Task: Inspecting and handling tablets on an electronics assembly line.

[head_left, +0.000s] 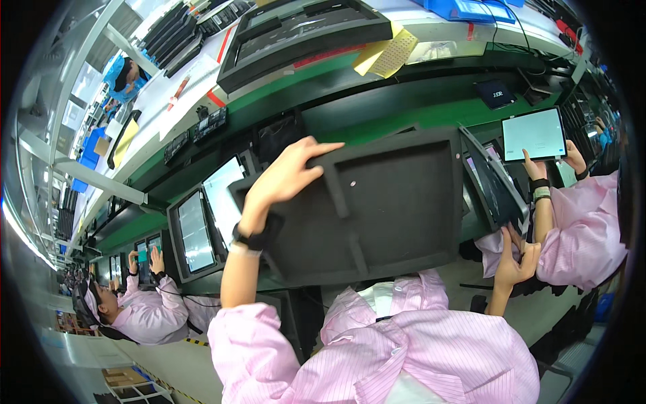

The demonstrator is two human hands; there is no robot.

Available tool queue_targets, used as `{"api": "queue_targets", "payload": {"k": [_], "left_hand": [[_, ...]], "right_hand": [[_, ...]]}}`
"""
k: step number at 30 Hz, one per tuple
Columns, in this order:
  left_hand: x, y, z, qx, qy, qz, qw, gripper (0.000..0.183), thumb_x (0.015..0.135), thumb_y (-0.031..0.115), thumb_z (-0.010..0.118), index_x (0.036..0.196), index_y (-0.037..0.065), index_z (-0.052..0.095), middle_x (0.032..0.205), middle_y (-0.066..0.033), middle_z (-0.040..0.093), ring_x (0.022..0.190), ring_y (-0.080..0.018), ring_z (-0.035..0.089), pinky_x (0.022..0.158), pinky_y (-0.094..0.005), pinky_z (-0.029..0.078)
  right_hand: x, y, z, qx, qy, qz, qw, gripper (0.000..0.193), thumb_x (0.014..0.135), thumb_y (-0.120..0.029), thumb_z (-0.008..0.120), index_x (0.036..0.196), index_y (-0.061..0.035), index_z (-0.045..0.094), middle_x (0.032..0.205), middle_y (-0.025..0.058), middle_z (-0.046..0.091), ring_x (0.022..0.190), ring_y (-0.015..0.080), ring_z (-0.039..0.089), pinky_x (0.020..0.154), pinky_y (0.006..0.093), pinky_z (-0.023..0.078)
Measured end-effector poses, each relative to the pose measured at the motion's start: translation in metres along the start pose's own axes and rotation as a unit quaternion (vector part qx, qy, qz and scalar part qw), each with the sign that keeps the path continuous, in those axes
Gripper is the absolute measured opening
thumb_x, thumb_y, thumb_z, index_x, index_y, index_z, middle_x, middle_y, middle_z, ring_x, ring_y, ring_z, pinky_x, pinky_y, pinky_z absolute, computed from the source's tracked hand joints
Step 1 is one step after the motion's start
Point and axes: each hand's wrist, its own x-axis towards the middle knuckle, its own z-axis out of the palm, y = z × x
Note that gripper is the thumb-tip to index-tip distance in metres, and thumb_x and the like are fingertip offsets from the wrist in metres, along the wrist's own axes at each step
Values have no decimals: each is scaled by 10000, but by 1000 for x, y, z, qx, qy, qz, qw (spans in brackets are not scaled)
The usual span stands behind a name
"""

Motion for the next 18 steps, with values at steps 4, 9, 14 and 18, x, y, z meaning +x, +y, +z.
{"api": "queue_targets", "payload": {"k": [4,9,14,18], "left_hand": [[62,-51,41,34,31,-43,998,406,726,36,584,1126,99,566,894,-138,518,887,-291,525,808,-338,431],[65,-62,84,126,154,-91,976,373,782,217,619,1128,99,548,1109,-131,492,1104,-295,423,931,-451,313],[-24,-37,118,194,191,-209,939,477,814,302,586,1232,108,462,1318,-217,341,1278,-377,227,1012,-567,152],[-56,-62,134,169,193,-402,879,468,819,185,572,1261,111,436,1296,-245,342,1214,-389,328,956,-519,304]], "right_hand": [[-4,8,-11,-59,-1,2,998,303,599,-37,795,609,-31,492,549,26,370,495,161,317,454,288,252],[-20,11,-28,-79,-4,41,996,309,612,5,774,596,-23,467,551,27,410,497,168,321,456,293,263],[-30,5,-33,-51,-38,33,997,185,595,68,711,717,24,580,602,58,386,524,189,359,452,291,261],[-27,-1,-18,-14,-70,43,997,196,595,74,714,694,15,555,596,54,385,529,180,348,461,288,258]]}}
